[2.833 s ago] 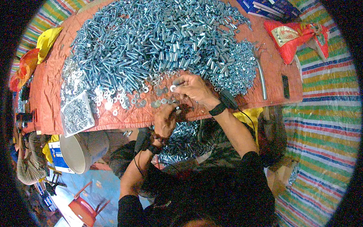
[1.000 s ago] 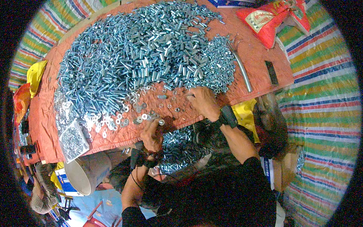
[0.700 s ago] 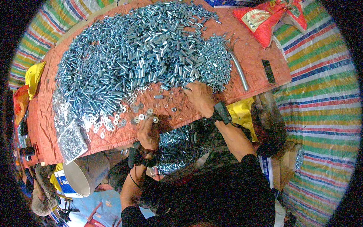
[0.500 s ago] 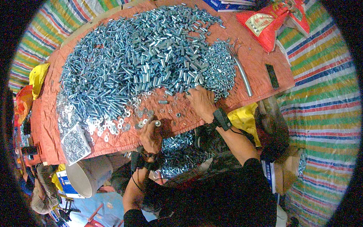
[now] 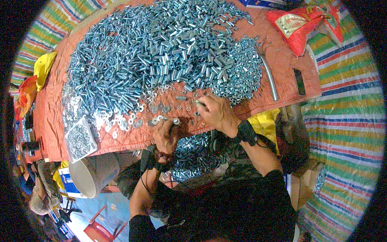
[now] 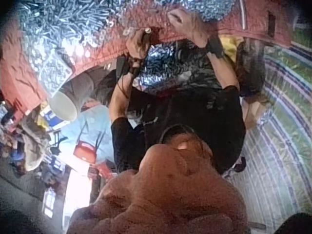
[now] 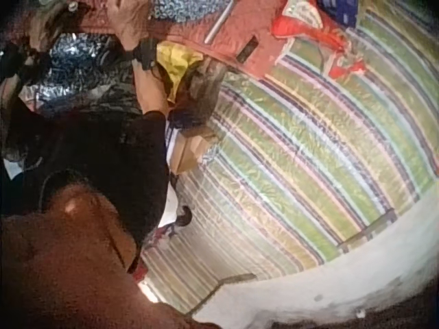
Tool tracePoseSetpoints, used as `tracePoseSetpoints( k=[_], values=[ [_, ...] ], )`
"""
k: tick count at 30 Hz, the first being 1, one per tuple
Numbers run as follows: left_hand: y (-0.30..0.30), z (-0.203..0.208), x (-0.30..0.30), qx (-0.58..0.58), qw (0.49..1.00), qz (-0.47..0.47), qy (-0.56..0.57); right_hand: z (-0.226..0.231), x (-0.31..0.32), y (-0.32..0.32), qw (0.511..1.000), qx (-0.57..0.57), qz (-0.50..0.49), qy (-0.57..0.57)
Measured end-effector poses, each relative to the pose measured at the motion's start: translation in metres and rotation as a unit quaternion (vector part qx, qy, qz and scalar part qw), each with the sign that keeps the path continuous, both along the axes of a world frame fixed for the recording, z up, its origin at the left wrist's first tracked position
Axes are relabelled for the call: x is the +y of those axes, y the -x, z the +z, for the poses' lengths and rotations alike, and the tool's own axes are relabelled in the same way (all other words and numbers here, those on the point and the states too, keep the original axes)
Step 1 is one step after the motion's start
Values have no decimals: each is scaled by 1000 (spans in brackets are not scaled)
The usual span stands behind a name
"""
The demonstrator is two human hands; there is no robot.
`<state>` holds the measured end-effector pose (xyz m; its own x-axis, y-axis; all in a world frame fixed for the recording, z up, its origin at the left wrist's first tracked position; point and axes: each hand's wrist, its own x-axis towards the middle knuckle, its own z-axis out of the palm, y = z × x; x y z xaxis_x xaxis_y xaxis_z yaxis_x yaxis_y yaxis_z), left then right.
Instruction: Assembling bolts, washers, and nuts from a large pile on a table.
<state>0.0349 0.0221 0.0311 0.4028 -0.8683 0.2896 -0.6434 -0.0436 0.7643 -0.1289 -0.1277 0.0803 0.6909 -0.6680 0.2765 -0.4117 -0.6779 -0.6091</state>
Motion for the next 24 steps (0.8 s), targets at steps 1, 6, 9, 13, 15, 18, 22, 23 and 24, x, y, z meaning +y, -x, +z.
tracePoseSetpoints(
  k=[1, 6, 9, 13, 15, 18, 22, 23, 24],
  values=[
    [-1, -2, 1, 1, 1000, 2, -1, 2, 5, -2, 1000, 1, 2, -1],
    [-2, -2, -1, 21, 1000, -8, 1, 2, 26, -14, 993, -45, 107, -4],
    [-3, -1, -1, 35, 999, -8, 11, 7, 29, -23, 983, -46, 168, 59],
    [-3, -6, 0, 16, 1000, -10, -5, -3, 33, -28, 978, -40, 202, 32],
    [-2, -9, 1, 23, 1000, -3, -3, -4, 36, -29, 980, -37, 193, -13],
    [-2, -10, -1, 16, 1000, -11, -3, 0, 35, -32, 981, -40, 191, -5],
    [-1, -8, 1, 14, 1000, -6, 9, 5, 36, -35, 977, -57, 207, -12],
    [-2, -9, 1, 15, 1000, -6, 9, 5, 36, -36, 977, -56, 207, -13],
    [-2, -12, 1, 6, 1000, -5, 15, 4, 36, -36, 979, -55, 196, -14]
  ],
)
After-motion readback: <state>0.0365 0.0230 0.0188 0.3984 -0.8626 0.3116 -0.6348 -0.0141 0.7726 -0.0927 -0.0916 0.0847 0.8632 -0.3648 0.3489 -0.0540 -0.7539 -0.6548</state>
